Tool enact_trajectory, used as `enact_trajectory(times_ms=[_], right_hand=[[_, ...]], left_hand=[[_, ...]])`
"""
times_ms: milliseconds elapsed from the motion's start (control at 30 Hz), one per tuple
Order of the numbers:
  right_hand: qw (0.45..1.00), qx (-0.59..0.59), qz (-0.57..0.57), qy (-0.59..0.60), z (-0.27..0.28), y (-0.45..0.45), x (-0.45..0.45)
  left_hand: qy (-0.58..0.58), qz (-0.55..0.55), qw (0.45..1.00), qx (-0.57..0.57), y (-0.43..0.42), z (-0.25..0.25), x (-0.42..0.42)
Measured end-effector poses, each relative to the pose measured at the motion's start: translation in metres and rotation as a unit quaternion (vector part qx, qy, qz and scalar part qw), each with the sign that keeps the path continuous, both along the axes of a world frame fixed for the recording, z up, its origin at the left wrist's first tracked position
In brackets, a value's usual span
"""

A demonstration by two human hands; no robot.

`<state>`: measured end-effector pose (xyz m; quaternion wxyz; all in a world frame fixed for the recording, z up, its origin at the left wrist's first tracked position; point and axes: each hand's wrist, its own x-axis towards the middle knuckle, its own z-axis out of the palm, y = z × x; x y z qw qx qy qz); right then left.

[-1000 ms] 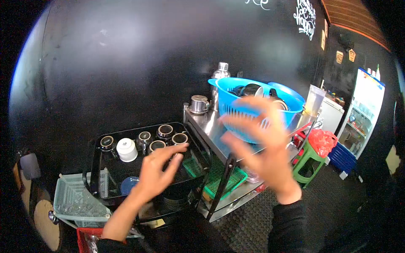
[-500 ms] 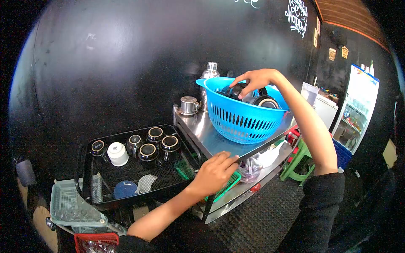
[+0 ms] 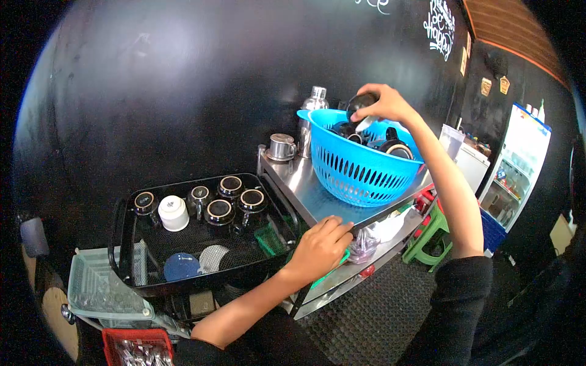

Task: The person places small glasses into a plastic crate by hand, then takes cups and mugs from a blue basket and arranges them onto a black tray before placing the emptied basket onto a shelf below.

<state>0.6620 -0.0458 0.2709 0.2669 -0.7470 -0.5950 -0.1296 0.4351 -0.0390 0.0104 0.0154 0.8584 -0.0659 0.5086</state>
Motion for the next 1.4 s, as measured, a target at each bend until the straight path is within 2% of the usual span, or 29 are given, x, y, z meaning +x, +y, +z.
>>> enact_trajectory(times_ms=[67,167,200,267,333,400,467,500,567,600,667,700,733,800,833,900,933,1000,1133,1233,1400], right_hand=[[0.992,0.103,0.023,-0.063,0.006,-0.006,-0.008],[0.969,0.213,0.097,-0.081,0.003,-0.035,-0.068],[0.956,0.256,0.114,-0.090,-0.008,-0.045,-0.092],[0.906,0.347,0.166,-0.177,-0.039,-0.056,-0.134],[0.894,0.372,0.215,-0.128,-0.078,-0.059,-0.171],[0.899,0.344,0.267,-0.048,-0.120,-0.052,-0.199],[0.898,0.311,0.310,0.020,-0.154,-0.029,-0.228],[0.902,0.267,0.329,0.078,-0.169,-0.013,-0.241],[0.899,0.200,0.360,0.152,-0.195,0.024,-0.262],[0.895,0.178,0.373,0.168,-0.207,0.043,-0.271],[0.896,0.124,0.393,0.168,-0.228,0.076,-0.286],[0.916,0.052,0.376,0.132,-0.227,0.081,-0.294],[0.909,0.036,0.397,0.123,-0.232,0.091,-0.301],[0.918,-0.024,0.389,0.075,-0.238,0.109,-0.312],[0.917,-0.023,0.391,0.077,-0.240,0.114,-0.315],[0.929,-0.110,0.353,-0.001,-0.244,0.121,-0.321],[0.929,-0.111,0.354,0.000,-0.246,0.122,-0.323],[0.947,-0.042,0.307,-0.090,-0.249,0.124,-0.321],[0.943,-0.042,0.293,-0.154,-0.260,0.125,-0.315],[0.942,-0.057,0.292,-0.155,-0.267,0.126,-0.311],[0.936,-0.067,0.312,-0.152,-0.269,0.124,-0.305]], left_hand=[[0.024,0.022,0.999,0.027,0.000,0.001,-0.001],[0.055,0.062,0.992,0.098,0.003,0.002,-0.012],[0.058,0.075,0.985,0.141,0.004,0.001,-0.017],[0.063,0.070,0.988,0.125,0.006,-0.009,-0.034],[0.013,0.109,0.985,0.134,0.013,-0.018,-0.063],[-0.022,0.148,0.984,0.095,0.028,-0.021,-0.098],[-0.152,0.151,0.975,0.061,0.051,-0.047,-0.140],[-0.187,0.185,0.964,0.044,0.048,-0.041,-0.162],[-0.327,0.184,0.926,-0.037,0.053,-0.034,-0.182],[-0.369,0.171,0.906,-0.120,0.053,-0.027,-0.190],[-0.304,0.239,0.895,-0.224,0.057,-0.008,-0.213],[-0.266,0.259,0.898,-0.236,0.064,-0.001,-0.221],[-0.228,0.279,0.899,-0.248,0.071,0.003,-0.228],[-0.215,0.306,0.895,-0.245,0.081,0.001,-0.240],[-0.228,0.311,0.882,-0.271,0.085,-0.001,-0.243],[-0.221,0.302,0.863,-0.338,0.090,-0.011,-0.248],[-0.203,0.276,0.847,-0.408,0.089,-0.016,-0.248],[-0.158,0.284,0.851,-0.413,0.091,-0.019,-0.249],[-0.140,0.288,0.841,-0.435,0.093,-0.019,-0.249],[-0.084,0.272,0.841,-0.460,0.096,-0.023,-0.250],[-0.080,0.267,0.831,-0.480,0.097,-0.026,-0.250]])
